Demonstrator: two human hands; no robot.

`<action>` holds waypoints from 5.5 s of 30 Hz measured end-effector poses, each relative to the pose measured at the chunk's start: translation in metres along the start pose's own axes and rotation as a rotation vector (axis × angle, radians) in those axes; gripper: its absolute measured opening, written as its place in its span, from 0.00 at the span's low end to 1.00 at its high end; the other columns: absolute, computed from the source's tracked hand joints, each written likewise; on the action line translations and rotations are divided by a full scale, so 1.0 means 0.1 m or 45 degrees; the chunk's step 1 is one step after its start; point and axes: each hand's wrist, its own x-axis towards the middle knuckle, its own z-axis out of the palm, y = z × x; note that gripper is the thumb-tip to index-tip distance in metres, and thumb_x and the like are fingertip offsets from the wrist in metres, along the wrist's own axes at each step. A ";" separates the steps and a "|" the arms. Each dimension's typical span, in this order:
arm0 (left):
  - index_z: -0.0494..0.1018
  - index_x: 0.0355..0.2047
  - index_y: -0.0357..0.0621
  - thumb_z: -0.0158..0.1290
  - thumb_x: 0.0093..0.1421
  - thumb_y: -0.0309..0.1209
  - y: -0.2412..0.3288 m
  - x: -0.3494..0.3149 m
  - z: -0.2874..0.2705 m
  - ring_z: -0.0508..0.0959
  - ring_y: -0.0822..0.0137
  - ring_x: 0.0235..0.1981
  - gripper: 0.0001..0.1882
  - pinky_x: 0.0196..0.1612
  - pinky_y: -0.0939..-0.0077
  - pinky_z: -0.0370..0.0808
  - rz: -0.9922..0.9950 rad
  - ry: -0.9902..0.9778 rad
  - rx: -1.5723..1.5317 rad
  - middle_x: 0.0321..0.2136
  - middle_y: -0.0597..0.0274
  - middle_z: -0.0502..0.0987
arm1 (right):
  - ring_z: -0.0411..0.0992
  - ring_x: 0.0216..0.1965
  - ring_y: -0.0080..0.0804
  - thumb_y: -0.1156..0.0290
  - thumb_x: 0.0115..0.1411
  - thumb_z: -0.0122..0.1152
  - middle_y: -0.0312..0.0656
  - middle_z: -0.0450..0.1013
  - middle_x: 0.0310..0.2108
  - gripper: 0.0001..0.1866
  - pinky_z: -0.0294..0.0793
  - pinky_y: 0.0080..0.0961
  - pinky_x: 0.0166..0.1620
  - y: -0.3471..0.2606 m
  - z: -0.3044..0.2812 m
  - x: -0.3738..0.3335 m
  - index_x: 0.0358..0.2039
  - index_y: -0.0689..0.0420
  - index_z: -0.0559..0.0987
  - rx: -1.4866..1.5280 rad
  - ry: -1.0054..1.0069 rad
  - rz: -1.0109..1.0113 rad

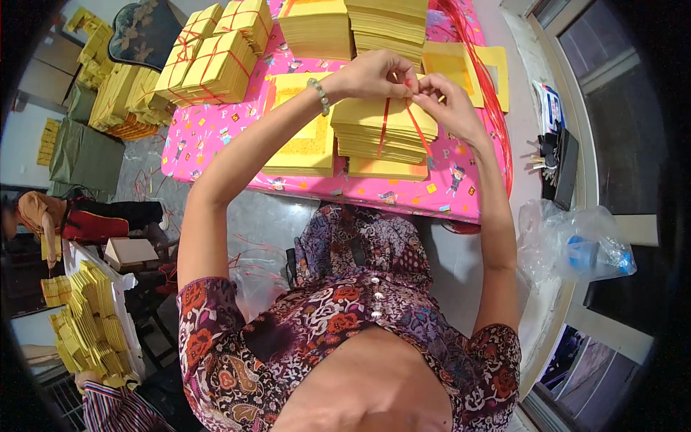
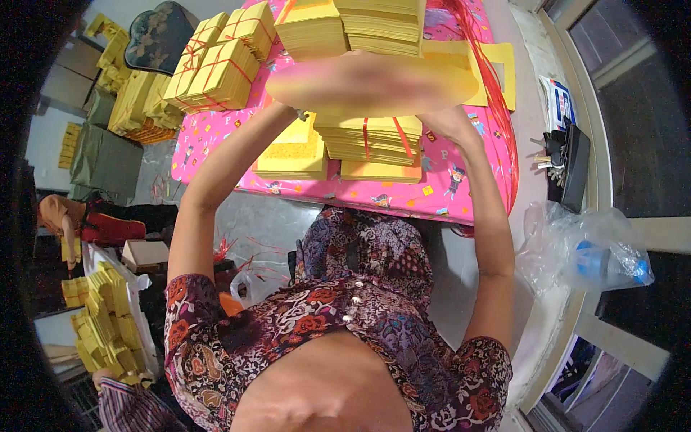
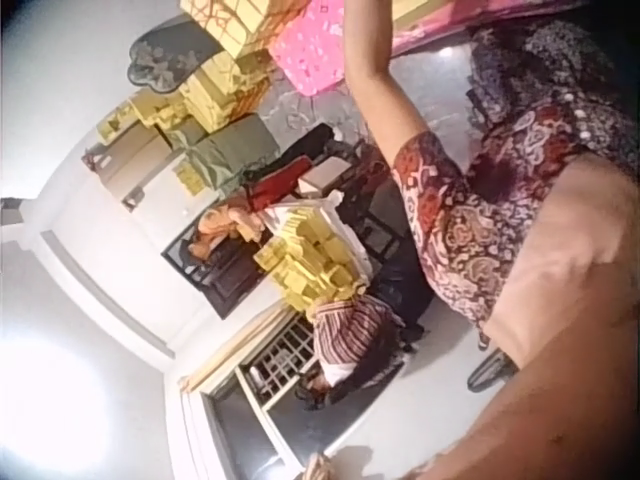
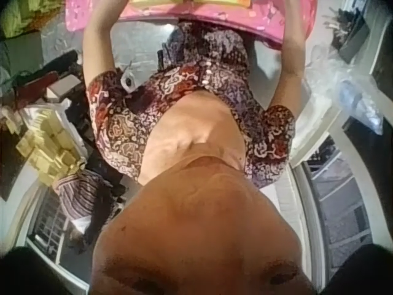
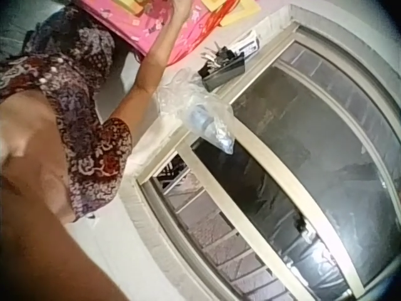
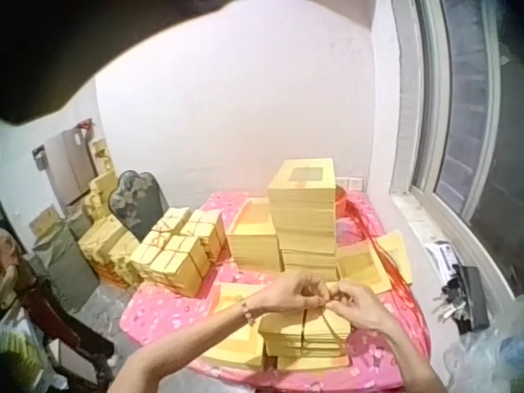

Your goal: Bundling stacks of yellow ritual paper sheets with red rubber bands and organizing them on a table.

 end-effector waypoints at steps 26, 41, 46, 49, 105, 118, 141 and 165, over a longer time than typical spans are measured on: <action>0.76 0.36 0.44 0.54 0.52 0.24 -0.09 -0.22 0.32 0.80 0.60 0.25 0.09 0.27 0.70 0.77 0.611 0.598 0.720 0.31 0.62 0.78 | 0.65 0.29 0.17 0.72 0.60 0.60 0.32 0.67 0.28 0.09 0.65 0.17 0.33 0.28 0.03 0.12 0.40 0.58 0.82 0.265 -0.022 0.016; 0.78 0.28 0.33 0.63 0.52 0.22 -0.17 -0.39 0.33 0.80 0.69 0.35 0.05 0.37 0.78 0.81 0.137 0.694 -0.018 0.38 0.56 0.74 | 0.63 0.22 0.20 0.72 0.48 0.61 0.36 0.63 0.25 0.07 0.65 0.20 0.27 0.26 0.11 0.04 0.22 0.61 0.73 -0.016 0.259 0.058; 0.78 0.29 0.35 0.61 0.53 0.20 -0.18 -0.41 0.33 0.79 0.69 0.41 0.03 0.44 0.79 0.80 0.056 0.650 -0.045 0.39 0.57 0.75 | 0.63 0.21 0.21 0.74 0.48 0.61 0.37 0.64 0.24 0.07 0.64 0.21 0.27 0.25 0.16 0.04 0.20 0.62 0.73 -0.020 0.336 0.079; 0.78 0.30 0.35 0.61 0.54 0.21 -0.20 -0.38 0.35 0.78 0.69 0.42 0.04 0.44 0.78 0.79 0.105 0.655 -0.063 0.42 0.56 0.76 | 0.64 0.22 0.21 0.74 0.50 0.61 0.38 0.66 0.26 0.06 0.65 0.21 0.27 0.29 0.14 0.02 0.23 0.62 0.74 -0.045 0.339 0.071; 0.45 0.67 0.33 0.50 0.64 0.33 -0.33 -1.09 1.04 0.51 0.60 0.68 0.38 0.68 0.67 0.48 -0.092 0.999 -0.992 0.67 0.48 0.51 | 0.45 0.70 0.37 0.51 0.71 0.30 0.47 0.47 0.69 0.34 0.43 0.34 0.69 0.13 0.46 -0.90 0.69 0.63 0.47 1.020 0.359 0.362; 0.32 0.70 0.51 0.56 0.60 0.34 -0.25 -0.77 0.76 0.71 0.63 0.53 0.50 0.54 0.71 0.70 -0.467 0.779 -1.242 0.58 0.50 0.64 | 0.54 0.66 0.34 0.47 0.71 0.29 0.45 0.54 0.66 0.33 0.52 0.31 0.67 0.53 0.65 -0.60 0.68 0.57 0.53 1.113 0.485 0.416; 0.29 0.70 0.52 0.51 0.65 0.41 -0.24 -0.81 0.75 0.59 0.61 0.64 0.47 0.64 0.70 0.57 -0.394 0.696 -1.131 0.67 0.49 0.51 | 0.61 0.59 0.26 0.48 0.71 0.32 0.40 0.62 0.60 0.31 0.61 0.26 0.61 0.58 0.71 -0.58 0.63 0.58 0.61 1.203 0.606 0.389; 0.74 0.38 0.41 0.44 0.70 0.40 -0.44 -0.44 0.58 0.75 0.79 0.28 0.16 0.34 0.83 0.74 -0.453 0.826 -1.137 0.28 0.68 0.76 | 0.73 0.34 0.21 0.62 0.67 0.51 0.35 0.75 0.32 0.13 0.73 0.18 0.40 0.40 0.42 -0.24 0.38 0.58 0.77 1.259 0.552 0.621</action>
